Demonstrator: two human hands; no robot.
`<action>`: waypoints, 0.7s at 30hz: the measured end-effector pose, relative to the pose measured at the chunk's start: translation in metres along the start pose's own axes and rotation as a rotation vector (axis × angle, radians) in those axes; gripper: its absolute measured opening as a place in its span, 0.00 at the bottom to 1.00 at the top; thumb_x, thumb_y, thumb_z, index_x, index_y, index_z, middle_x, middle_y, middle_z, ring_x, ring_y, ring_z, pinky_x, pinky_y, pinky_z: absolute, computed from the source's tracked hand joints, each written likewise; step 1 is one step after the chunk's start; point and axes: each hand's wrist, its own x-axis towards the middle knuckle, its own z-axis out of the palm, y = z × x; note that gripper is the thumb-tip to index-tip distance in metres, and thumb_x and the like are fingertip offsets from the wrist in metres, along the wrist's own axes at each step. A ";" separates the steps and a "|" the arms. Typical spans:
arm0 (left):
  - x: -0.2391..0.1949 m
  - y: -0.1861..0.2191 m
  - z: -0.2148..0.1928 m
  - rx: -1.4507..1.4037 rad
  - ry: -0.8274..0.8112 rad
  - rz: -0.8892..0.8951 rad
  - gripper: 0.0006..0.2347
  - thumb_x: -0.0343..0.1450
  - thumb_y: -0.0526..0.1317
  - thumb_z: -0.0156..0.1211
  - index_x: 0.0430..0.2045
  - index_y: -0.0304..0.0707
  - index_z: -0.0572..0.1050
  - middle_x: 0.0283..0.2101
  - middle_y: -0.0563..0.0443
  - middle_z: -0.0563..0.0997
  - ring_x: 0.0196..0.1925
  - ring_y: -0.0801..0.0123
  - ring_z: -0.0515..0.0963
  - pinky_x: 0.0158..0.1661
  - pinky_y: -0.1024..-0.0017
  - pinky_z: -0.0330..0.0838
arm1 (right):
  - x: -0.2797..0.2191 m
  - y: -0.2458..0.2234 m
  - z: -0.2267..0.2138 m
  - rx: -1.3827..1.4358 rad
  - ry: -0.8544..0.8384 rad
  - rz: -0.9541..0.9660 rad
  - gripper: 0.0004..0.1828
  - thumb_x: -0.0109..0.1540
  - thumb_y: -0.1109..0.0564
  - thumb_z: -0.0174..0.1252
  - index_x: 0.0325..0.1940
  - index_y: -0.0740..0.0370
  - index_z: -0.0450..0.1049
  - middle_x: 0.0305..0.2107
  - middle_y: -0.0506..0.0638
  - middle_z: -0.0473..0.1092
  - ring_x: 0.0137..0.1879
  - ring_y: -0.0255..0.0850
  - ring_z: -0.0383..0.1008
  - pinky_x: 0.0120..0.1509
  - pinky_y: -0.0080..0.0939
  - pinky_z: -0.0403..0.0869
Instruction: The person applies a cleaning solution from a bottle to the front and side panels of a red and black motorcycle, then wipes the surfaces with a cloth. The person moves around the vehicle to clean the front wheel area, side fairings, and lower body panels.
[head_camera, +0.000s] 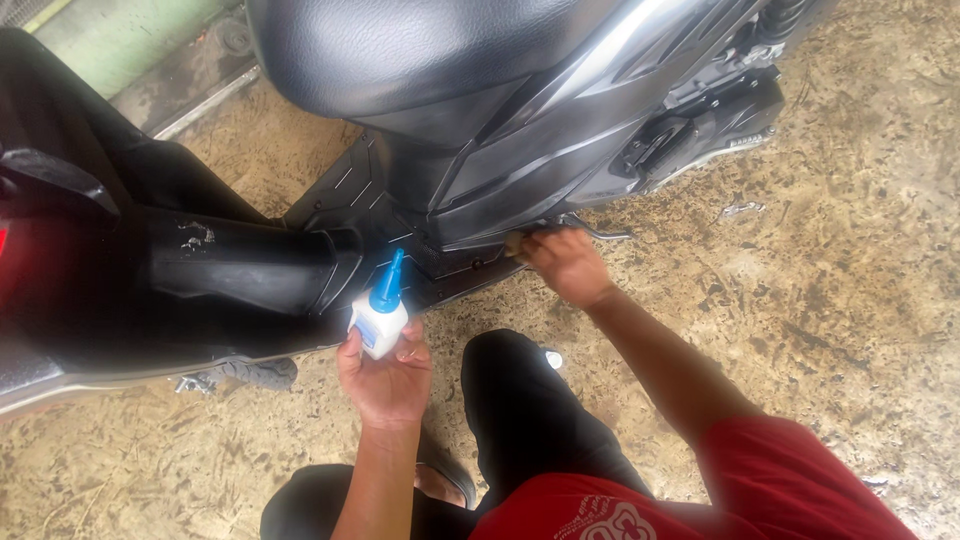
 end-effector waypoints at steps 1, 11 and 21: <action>-0.001 -0.002 0.002 0.016 0.021 -0.005 0.16 0.70 0.44 0.63 0.51 0.41 0.74 0.47 0.51 0.79 0.41 0.64 0.78 0.33 0.81 0.75 | -0.006 0.007 -0.004 -0.011 0.047 0.044 0.11 0.65 0.52 0.64 0.50 0.55 0.78 0.44 0.45 0.77 0.45 0.36 0.71 0.50 0.37 0.69; 0.013 -0.051 0.021 0.070 0.025 -0.122 0.18 0.69 0.46 0.62 0.52 0.41 0.74 0.48 0.51 0.78 0.40 0.66 0.77 0.32 0.81 0.73 | 0.012 0.050 0.032 0.902 0.211 1.057 0.07 0.57 0.60 0.66 0.38 0.63 0.81 0.34 0.51 0.80 0.41 0.40 0.79 0.49 0.42 0.77; 0.038 -0.060 -0.011 -0.007 -0.024 -0.194 0.17 0.72 0.46 0.61 0.54 0.42 0.74 0.49 0.49 0.79 0.43 0.64 0.77 0.34 0.78 0.75 | 0.027 0.057 0.058 0.437 -0.133 1.222 0.17 0.55 0.51 0.70 0.42 0.64 0.81 0.38 0.59 0.79 0.44 0.49 0.80 0.48 0.46 0.76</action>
